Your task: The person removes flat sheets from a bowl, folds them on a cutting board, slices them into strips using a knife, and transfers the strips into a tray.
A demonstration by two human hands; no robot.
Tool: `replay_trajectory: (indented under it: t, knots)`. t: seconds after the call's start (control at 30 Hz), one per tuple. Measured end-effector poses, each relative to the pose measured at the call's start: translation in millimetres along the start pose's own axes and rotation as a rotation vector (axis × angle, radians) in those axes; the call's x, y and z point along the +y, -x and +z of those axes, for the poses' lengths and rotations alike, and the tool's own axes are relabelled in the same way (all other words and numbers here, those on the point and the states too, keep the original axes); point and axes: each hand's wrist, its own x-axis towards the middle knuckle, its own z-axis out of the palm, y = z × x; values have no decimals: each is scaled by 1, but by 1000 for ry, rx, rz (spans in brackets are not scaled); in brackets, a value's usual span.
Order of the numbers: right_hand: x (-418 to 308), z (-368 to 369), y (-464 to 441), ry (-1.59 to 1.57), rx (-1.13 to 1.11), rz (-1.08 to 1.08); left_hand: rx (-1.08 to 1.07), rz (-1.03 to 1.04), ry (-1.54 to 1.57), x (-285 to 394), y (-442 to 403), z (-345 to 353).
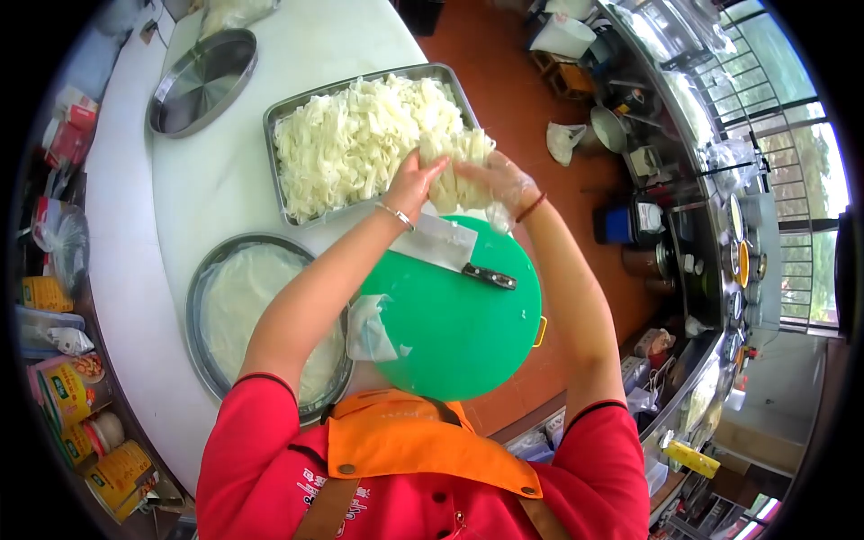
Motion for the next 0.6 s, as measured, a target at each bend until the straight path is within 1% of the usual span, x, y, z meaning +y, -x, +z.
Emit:
replay_trajectory:
  t: [0.03,0.07,0.13,0.17,0.2,0.23,0.27,0.3,0.33,0.43,0.53,0.6]
  knots:
    - [-12,-10,-17,1,-54,-29,-6,32,-5,4,-20,-4]
    - [-18,-14,-33,-4,-41,4,-10,63,-11,7,-39,-8]
    - [-15,-21,-73,-16,-14,71,60,25,-175,0,-81,-28]
    - [30,-30,-118,368,-75,-112,104,-11,-270,-9,-103,-41]
    - [74,-40,-162,745,-66,-314,147,-48,-363,-19,-121,-53]
    - [64,-26,-169,994,-11,-267,249,-18,-525,-25,-132,-60]
    - [60,-22,-163,895,175,-97,291,28,-616,-33,-142,-65]
    - [15,-4,-126,765,369,52,333,73,-705,-37,-146,-66]
    - [7,-5,-127,774,380,48,374,117,-795,-40,-148,-67]
    - [16,-1,-125,789,400,65,350,362,-1237,-39,-145,-59]
    - [30,5,-115,808,415,95,317,539,-1389,-37,-145,-63]
    - [42,5,-98,842,659,-172,100,489,-1524,1,-115,-59]
